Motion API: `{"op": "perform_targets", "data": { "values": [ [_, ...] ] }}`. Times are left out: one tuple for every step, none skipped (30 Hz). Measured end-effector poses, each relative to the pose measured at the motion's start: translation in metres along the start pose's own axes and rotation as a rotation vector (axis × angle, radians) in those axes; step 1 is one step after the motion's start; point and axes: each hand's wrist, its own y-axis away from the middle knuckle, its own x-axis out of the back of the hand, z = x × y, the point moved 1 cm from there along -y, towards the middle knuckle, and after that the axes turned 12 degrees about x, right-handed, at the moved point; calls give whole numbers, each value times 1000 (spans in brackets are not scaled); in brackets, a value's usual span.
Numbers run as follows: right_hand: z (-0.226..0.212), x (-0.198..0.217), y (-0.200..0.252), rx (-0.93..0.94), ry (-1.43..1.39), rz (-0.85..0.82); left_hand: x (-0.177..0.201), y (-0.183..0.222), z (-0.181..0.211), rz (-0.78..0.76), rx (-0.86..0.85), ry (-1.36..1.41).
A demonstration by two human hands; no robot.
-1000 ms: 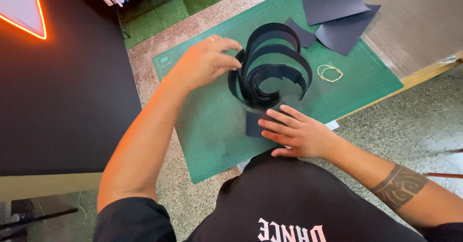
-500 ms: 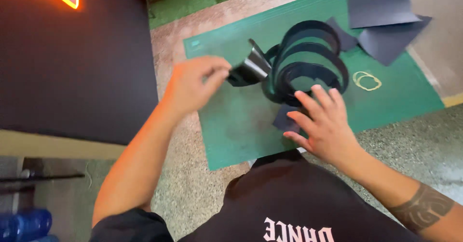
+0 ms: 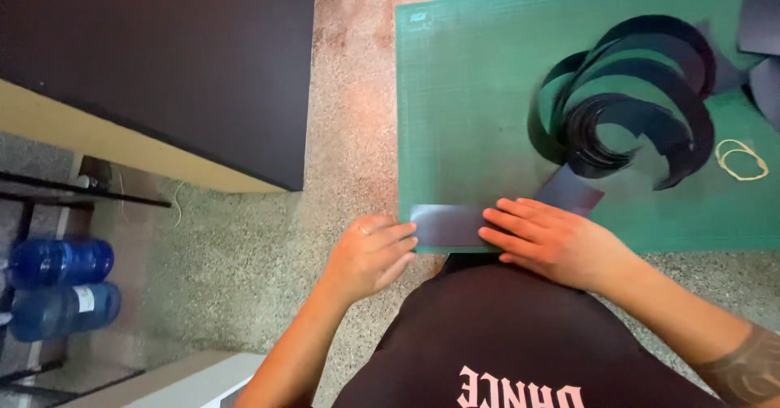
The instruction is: Rolling up material strips, securing them with a rubber band, using a computer, and applying tape to a sheet
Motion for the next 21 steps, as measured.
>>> {"op": "perform_targets", "data": {
  "values": [
    [0,3,1,3,-9,0,-4,3,-4,-1,10,-1],
    [1,5,2,-10,-55,-33,-9,6,-9,-5,109,42],
    [2,9,3,-24,-97,-66,-14,8,-14,-7,205,86],
    [3,8,1,-21,-102,-67,-14,5,-16,-6,211,85],
    [1,8,1,-35,-94,-82,-16,3,-18,8,266,39],
    [0,8,1,-49,-87,-97,-18,1,-19,21,320,-8],
    [0,8,1,-49,-92,-97,-18,1,-20,19,325,-9],
    [-1,7,1,-53,-77,-115,-18,0,-22,23,360,-8],
    [0,8,0,-60,-56,-133,-18,-3,-24,27,390,-6],
    [-1,7,-2,-62,-56,-133,-15,-4,-22,25,389,-5],
    [-2,6,-3,-47,0,-131,-12,-6,-20,40,383,-21],
    [-2,6,-4,-32,56,-129,-9,-8,-18,55,376,-36],
    [-2,6,-2,-33,58,-129,-10,-8,-19,54,374,-35],
    [-3,7,0,-2,96,-126,-11,-8,-21,64,376,-36],
    [-4,8,2,28,132,-122,-11,-7,-21,70,380,-38],
    [-4,11,12,25,131,-121,-11,-5,-21,68,380,-37],
    [-1,12,22,15,127,-176,-11,-3,-21,56,373,-36],
    [1,14,31,6,124,-230,-12,-1,-21,45,365,-34],
    [4,17,34,6,125,-230,-10,-2,-21,46,364,-33],
    [8,19,38,-23,106,-250,-10,-3,-21,45,357,-46],
    [10,23,42,-57,85,-272,-9,-3,-20,40,350,-56]
  ]
}}
